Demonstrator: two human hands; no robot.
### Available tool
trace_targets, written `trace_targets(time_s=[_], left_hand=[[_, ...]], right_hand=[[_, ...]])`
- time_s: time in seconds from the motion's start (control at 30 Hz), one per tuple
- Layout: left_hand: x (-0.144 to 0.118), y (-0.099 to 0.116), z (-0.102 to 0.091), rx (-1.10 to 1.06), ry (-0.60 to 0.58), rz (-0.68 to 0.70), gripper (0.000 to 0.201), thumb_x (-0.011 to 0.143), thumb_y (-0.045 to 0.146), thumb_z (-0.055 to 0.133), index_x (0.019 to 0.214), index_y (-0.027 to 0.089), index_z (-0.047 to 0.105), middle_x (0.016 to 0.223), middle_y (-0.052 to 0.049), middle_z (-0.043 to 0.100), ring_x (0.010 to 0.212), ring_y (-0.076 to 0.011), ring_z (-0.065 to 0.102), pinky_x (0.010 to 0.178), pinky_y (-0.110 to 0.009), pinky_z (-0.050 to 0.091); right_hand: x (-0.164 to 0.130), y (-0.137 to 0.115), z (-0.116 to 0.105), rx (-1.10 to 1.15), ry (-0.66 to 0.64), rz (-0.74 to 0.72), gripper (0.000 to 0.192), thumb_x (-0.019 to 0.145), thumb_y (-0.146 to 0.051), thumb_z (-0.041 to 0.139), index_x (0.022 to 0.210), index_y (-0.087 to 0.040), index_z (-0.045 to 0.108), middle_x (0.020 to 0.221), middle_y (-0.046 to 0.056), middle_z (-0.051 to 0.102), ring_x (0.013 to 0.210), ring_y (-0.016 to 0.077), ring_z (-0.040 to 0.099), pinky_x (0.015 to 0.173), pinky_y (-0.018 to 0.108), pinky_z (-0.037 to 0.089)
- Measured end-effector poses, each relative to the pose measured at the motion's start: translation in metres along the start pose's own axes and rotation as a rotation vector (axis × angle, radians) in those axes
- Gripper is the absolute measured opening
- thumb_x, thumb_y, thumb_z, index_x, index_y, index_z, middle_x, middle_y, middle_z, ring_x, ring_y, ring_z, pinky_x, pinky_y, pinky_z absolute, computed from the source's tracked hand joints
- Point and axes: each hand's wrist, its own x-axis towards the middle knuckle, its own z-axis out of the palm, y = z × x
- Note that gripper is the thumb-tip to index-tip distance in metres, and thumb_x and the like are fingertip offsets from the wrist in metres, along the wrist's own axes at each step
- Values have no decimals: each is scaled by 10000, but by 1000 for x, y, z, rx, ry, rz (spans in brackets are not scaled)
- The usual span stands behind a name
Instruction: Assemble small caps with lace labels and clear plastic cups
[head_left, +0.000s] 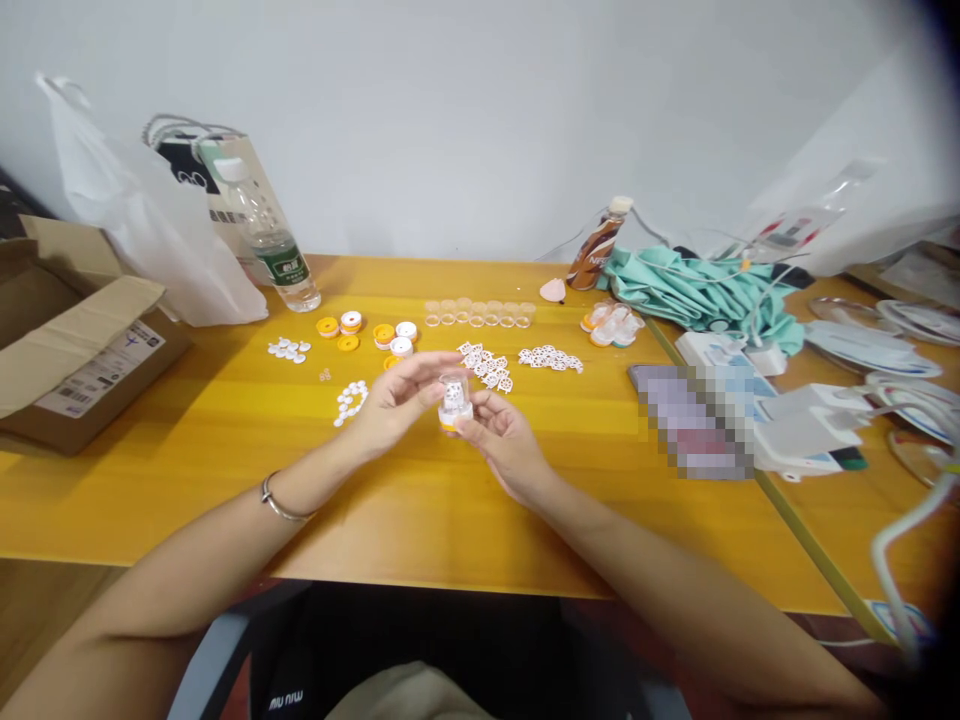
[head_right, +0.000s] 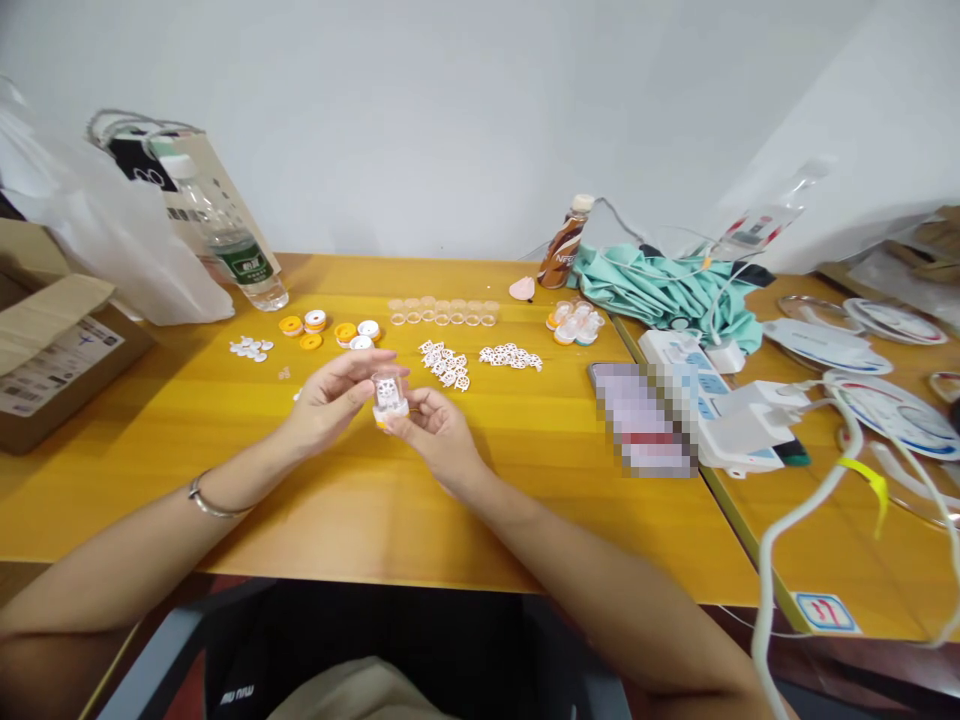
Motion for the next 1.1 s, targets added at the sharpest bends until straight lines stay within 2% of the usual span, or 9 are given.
trace_targets(time_s=[0.1, 0.17, 0.3, 0.57, 0.8, 0.93, 1.1], left_hand=[[-1, -1, 4, 68, 96, 83, 201, 731, 236, 720, 911, 203, 636, 839, -14, 640, 787, -123, 592, 745, -240, 462], [-2, -2, 6, 61, 76, 94, 235, 715, 264, 734, 915, 201, 627, 889, -19, 628, 819, -128, 587, 761, -244, 464], [-3, 1, 4, 33, -37, 42, 249, 821, 339, 614, 1021, 190, 618, 1156, -91, 599, 1071, -211, 564, 898, -337, 454], [-3, 0, 10, 79, 70, 139, 150, 775, 237, 679, 881, 154, 611, 1005, -84, 668, 921, -166, 642, 856, -320, 495], [-6, -2, 10, 32, 55, 150, 116, 817, 227, 632, 893, 156, 580, 995, -81, 668, 888, -153, 653, 780, -283, 529], [-7, -3, 13, 59, 111, 214, 113, 803, 226, 646, 870, 160, 585, 967, -78, 666, 911, -162, 644, 779, -289, 529], [-7, 1, 16, 110, 236, 369, 97, 790, 188, 656, 852, 168, 584, 951, -58, 637, 935, -150, 621, 813, -289, 506]], right_hand=[[-1, 2, 2, -53, 21, -63, 283, 626, -286, 777, 793, -236, 554, 820, -30, 643, 765, 116, 605, 800, 297, 485], [-2, 2, 2, -65, 21, -87, 287, 629, -276, 773, 785, -233, 535, 812, -34, 637, 760, 111, 601, 786, 285, 483], [-1, 2, 0, -48, 24, -105, 285, 626, -255, 770, 775, -229, 528, 747, -58, 614, 708, 91, 585, 733, 247, 480], [-1, 4, 0, -26, 63, -117, 268, 618, -222, 772, 762, -232, 546, 771, -51, 654, 732, 92, 605, 726, 237, 489], [-1, 4, -1, -10, 21, -90, 260, 610, -258, 784, 787, -229, 596, 792, -40, 663, 732, 102, 612, 747, 256, 499], [0, 5, -2, -17, -7, -115, 245, 639, -273, 770, 816, -235, 605, 814, -35, 664, 747, 99, 613, 758, 251, 501], [-2, 3, 0, -41, -3, -136, 271, 631, -235, 776, 807, -238, 570, 827, -42, 658, 784, 95, 621, 810, 258, 497]])
